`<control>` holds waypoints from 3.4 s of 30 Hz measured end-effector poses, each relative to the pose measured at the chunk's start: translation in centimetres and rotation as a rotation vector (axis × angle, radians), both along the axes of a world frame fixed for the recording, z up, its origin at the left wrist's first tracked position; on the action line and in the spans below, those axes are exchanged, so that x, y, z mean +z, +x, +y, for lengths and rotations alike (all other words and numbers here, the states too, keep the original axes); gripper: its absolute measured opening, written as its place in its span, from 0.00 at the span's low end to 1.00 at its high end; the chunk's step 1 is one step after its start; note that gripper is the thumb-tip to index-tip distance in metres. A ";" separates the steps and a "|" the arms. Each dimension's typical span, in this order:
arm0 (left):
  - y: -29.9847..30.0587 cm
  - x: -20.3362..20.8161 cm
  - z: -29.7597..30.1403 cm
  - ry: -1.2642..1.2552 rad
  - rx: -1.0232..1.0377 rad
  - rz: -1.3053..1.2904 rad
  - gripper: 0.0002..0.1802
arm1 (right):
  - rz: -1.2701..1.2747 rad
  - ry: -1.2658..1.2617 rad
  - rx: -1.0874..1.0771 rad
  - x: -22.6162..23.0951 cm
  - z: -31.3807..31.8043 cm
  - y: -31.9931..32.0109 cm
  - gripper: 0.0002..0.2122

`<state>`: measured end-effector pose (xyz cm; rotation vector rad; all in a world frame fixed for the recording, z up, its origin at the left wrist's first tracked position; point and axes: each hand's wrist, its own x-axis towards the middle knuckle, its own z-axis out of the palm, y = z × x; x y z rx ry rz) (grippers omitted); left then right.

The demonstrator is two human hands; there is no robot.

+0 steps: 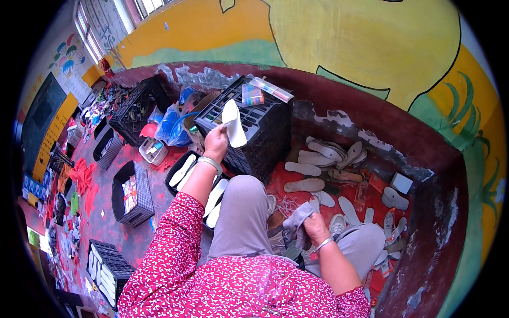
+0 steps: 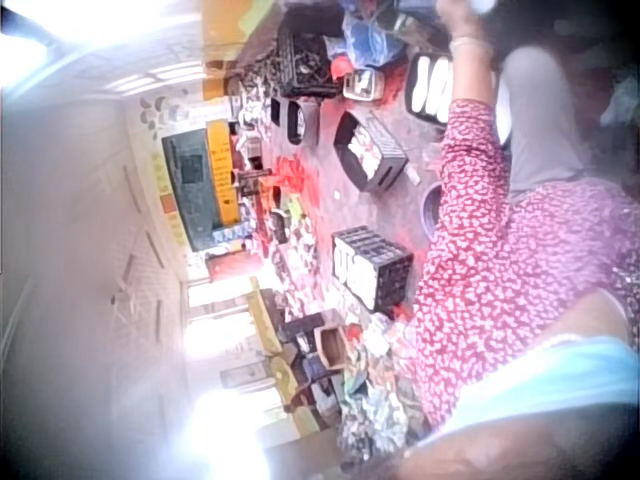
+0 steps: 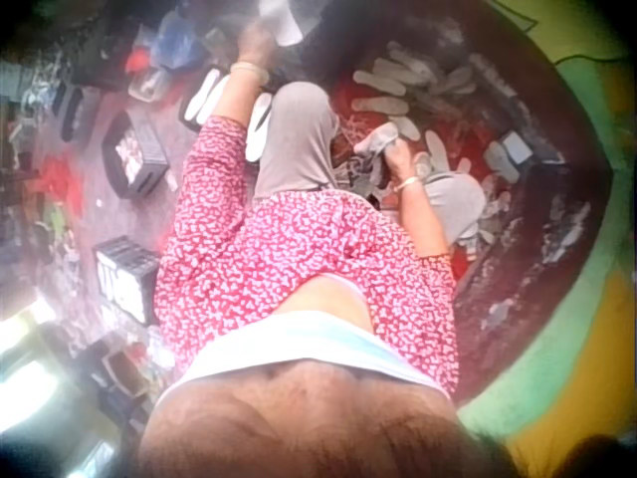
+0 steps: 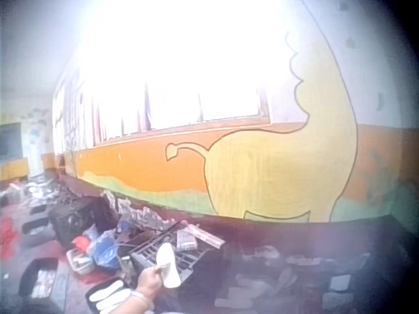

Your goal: The person wipes white shoe insoles with a cloth and places them into a black crate.

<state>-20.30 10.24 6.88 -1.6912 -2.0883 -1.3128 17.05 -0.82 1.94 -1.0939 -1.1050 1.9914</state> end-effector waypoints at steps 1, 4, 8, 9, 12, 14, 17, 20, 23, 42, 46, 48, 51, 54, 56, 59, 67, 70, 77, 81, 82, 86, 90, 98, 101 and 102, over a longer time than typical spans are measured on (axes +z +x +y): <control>-0.4 -0.2 0.5 0.050 -0.014 -0.239 0.10 | -0.005 -0.008 -0.002 -0.4 0.1 0.0 0.07; -1.2 0.8 0.9 0.237 -0.101 -0.727 0.13 | -0.001 0.000 -0.009 -0.6 0.1 0.0 0.08; -2.9 2.1 1.0 0.460 -0.093 -0.871 0.13 | 0.013 -0.010 0.003 0.2 0.0 -0.3 0.08; -2.9 2.7 0.8 0.483 -0.108 -0.851 0.13 | 0.016 -0.008 -0.012 -0.2 0.1 -0.1 0.08; -1.7 5.1 -0.6 0.550 -0.333 -1.016 0.12 | 0.038 -0.001 -0.083 0.2 0.4 0.2 0.09; 1.1 7.5 -2.7 0.469 -0.540 -1.154 0.12 | 0.063 -0.003 -0.167 3.3 0.7 0.5 0.09; 5.1 8.8 -6.1 0.224 -0.798 -1.374 0.12 | 0.443 -0.014 -0.149 2.8 2.7 3.5 0.20; 9.0 8.4 -8.9 0.011 -0.963 -1.533 0.13 | 0.537 0.107 -0.208 3.8 3.4 4.9 0.34; 12.1 6.6 -10.5 -0.126 -1.014 -1.596 0.14 | 0.690 0.075 -0.262 5.9 2.6 4.4 0.37; 15.8 2.6 -10.8 -0.193 -0.673 -1.210 0.18 | 0.324 0.107 -0.295 2.6 1.9 3.8 0.10; 15.0 1.3 -10.2 -0.174 -0.671 -1.143 0.14 | 0.231 0.081 -0.081 4.0 0.9 3.5 0.11; 14.9 1.9 -10.0 -0.181 -0.681 -1.211 0.13 | 0.202 0.099 -0.045 5.1 0.7 2.9 0.12; 15.1 3.8 -10.2 -0.179 -0.738 -1.447 0.12 | 0.277 0.048 -0.108 3.5 0.9 2.6 0.10; 17.3 2.4 -10.2 -0.212 -0.795 -1.684 0.13 | 0.345 -0.010 -0.205 3.3 0.3 1.1 0.10; 19.8 2.1 -10.8 -0.196 -0.789 -1.652 0.12 | 0.386 -0.033 -0.285 3.9 -0.1 0.0 0.10; 21.4 2.3 -11.4 -0.252 -0.737 -1.622 0.10 | 0.383 0.010 -0.230 2.8 0.0 -0.1 0.11; 22.3 -1.4 -10.0 -0.068 -0.628 -1.545 0.08 | 0.191 0.116 -0.108 2.0 -0.8 -0.8 0.11; 21.1 -2.7 -9.1 0.030 -0.655 -1.415 0.08 | 0.126 0.142 -0.060 1.7 -0.4 0.0 0.10; 18.6 -1.7 -8.6 -0.083 -0.656 -1.263 0.10 | 0.357 0.137 -0.153 2.5 0.7 2.3 0.18; 21.3 -1.2 -9.6 -0.240 -0.637 -1.177 0.13 | -0.009 0.197 -0.139 0.5 0.3 0.2 0.15; 22.1 -1.3 -9.7 -0.235 -0.617 -1.106 0.14 | -0.140 0.302 -0.176 -1.0 0.2 -0.3 0.15; 22.6 -1.8 -9.9 -0.248 -0.621 -1.074 0.13 | -0.020 0.366 -0.213 -0.2 -0.5 -0.7 0.15; 22.8 -2.5 -10.6 -0.313 -0.672 -0.884 0.12 | -0.011 0.458 -0.300 0.8 -0.8 -0.6 0.16; 24.0 -3.7 -12.4 -0.550 -0.919 -0.780 0.12 | 0.006 0.442 -0.554 -0.4 1.8 1.4 0.15; 24.0 -3.1 -12.6 -0.712 -0.971 -0.812 0.12 | 0.090 0.464 -0.601 0.5 2.8 2.5 0.14; 23.9 -2.8 -12.6 -0.766 -0.985 -0.801 0.12 | 0.141 0.443 -0.605 0.4 2.9 3.0 0.14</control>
